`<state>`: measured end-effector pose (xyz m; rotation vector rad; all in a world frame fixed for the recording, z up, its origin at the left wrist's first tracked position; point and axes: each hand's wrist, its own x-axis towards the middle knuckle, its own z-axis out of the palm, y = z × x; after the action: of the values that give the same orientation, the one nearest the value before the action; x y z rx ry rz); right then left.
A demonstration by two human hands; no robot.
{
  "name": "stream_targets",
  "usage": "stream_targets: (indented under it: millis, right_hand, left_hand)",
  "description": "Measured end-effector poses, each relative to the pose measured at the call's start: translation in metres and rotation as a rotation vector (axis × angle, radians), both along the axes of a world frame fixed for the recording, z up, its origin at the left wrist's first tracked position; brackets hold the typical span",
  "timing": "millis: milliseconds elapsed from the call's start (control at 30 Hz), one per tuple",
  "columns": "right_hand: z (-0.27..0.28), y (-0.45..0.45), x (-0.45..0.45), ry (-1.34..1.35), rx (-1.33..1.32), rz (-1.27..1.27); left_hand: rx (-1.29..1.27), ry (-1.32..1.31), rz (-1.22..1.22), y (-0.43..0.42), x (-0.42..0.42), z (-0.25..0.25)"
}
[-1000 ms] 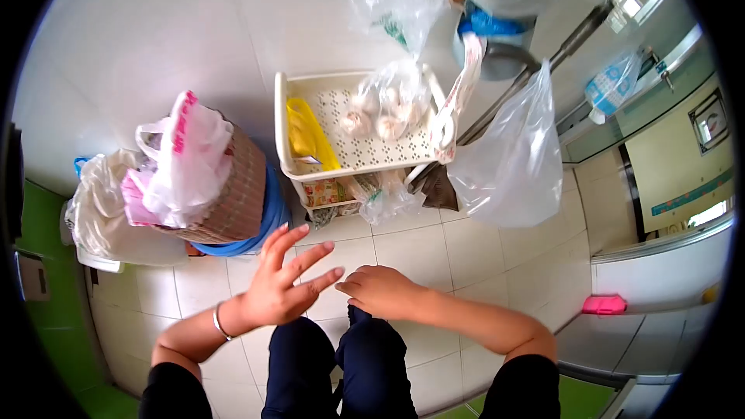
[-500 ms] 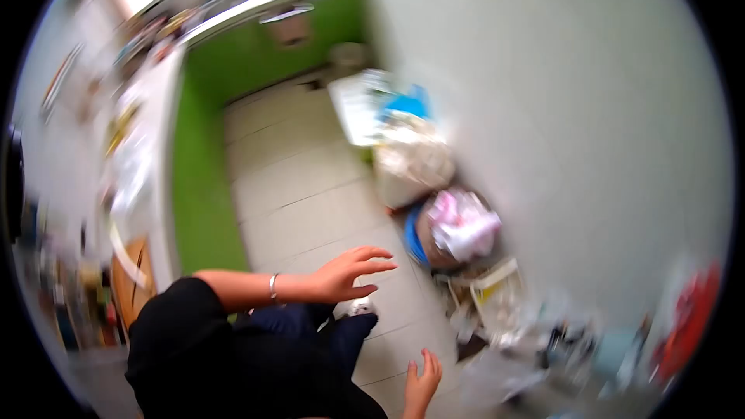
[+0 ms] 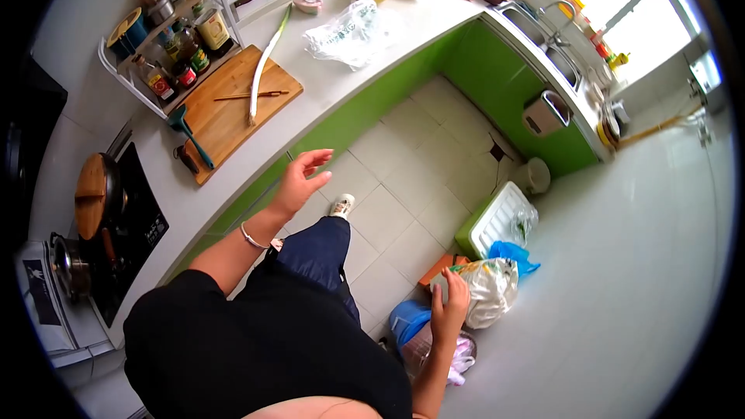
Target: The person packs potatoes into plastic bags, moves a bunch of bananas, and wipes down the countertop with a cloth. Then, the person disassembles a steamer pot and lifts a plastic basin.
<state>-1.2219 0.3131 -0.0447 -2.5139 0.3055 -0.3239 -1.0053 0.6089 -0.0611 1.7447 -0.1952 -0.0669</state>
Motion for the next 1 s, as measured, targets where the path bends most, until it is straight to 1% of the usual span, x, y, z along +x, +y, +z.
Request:
stream_targets:
  millis: [33,67,133,167,200,267,333,400,467,500,567,600,633,667,700,733,767,800,833,867,900,933,967,1000]
  right_hand:
    - [-0.002,-0.001,0.032,-0.03,0.009,0.056]
    - [-0.002,0.002,0.062,-0.02,-0.001,0.084]
    - [-0.009,0.015,0.124,-0.008,0.025,0.16]
    - [-0.011,0.022,0.155,-0.002,-0.005,0.213]
    - [-0.012,0.029,0.184,0.004,-0.033,0.266]
    - [-0.013,0.038,0.236,0.015,-0.005,0.293]
    - [-0.014,0.039,0.289,0.039,0.093,0.379]
    - [-0.025,0.035,0.34,0.06,0.082,0.405]
    - [-0.034,0.035,0.387,0.193,0.255,0.455]
    - [-0.043,0.035,0.415,0.201,0.265,0.451]
    - [-0.068,0.034,0.47,0.279,0.658,0.433]
    - [-0.083,0.034,0.501,0.29,0.725,0.413]
    - [-0.098,0.036,0.535,0.294,0.793,0.397]
    - [-0.111,0.039,0.57,0.293,0.807,0.368]
    - [-0.126,0.04,0.6,0.3,0.825,0.335]
    - [-0.141,0.04,0.631,0.305,0.847,0.337]
    - [-0.153,0.04,0.656,0.299,0.728,0.264]
    - [-0.165,0.04,0.679,0.286,0.611,0.197]
    - [-0.177,0.038,0.699,0.271,0.594,0.15]
    - [-0.185,0.037,0.711,0.26,0.573,0.101]
    - [-0.192,0.038,0.722,0.239,0.664,0.087]
    - [-0.19,0.039,0.734,0.293,0.619,0.103]
    - [-0.202,0.045,0.742,0.295,0.545,0.112]
    - [-0.208,0.053,0.745,0.367,0.286,0.183]
  left_hand:
    - [-0.03,-0.015,0.07,0.005,0.015,-0.01]
    - [-0.04,-0.009,0.079,0.011,0.033,-0.023]
    - [-0.172,-0.035,0.205,0.017,0.076,-0.042]
    - [-0.238,-0.014,0.211,0.016,0.098,-0.034]
    - [-0.239,-0.008,0.216,0.015,0.125,-0.036]
    - [-0.4,0.194,0.307,0.01,0.178,-0.039]
    - [-0.393,0.177,0.342,0.001,0.24,-0.041]
    - [0.266,-0.45,0.395,0.0,0.308,-0.055]
    - [0.389,-0.423,0.301,0.007,0.37,-0.038]
    - [0.451,-0.454,0.288,0.012,0.405,-0.044]
    - [0.606,-0.481,0.302,0.022,0.462,-0.068]
    - [0.779,-0.441,0.299,0.03,0.486,-0.091]
    - [0.901,-0.303,0.331,0.037,0.506,-0.12]
    - [1.019,-0.161,0.363,0.039,0.52,-0.137]
    - [1.037,-0.155,0.36,0.031,0.523,-0.129]
    - [0.846,0.24,0.344,0.02,0.522,-0.111]
    - [0.632,0.624,0.326,0.01,0.516,-0.099]
    - [0.646,0.655,0.26,0.01,0.515,-0.113]
    - [0.662,0.677,0.197,0.015,0.52,-0.128]
    - [0.622,0.64,0.197,0.016,0.522,-0.129]
    - [0.579,0.608,0.194,0.02,0.521,-0.133]
    - [0.729,0.559,0.21,0.033,0.526,-0.15]
    - [0.878,0.495,0.202,0.044,0.535,-0.163]
    - [1.045,0.487,0.157,0.036,0.539,-0.144]
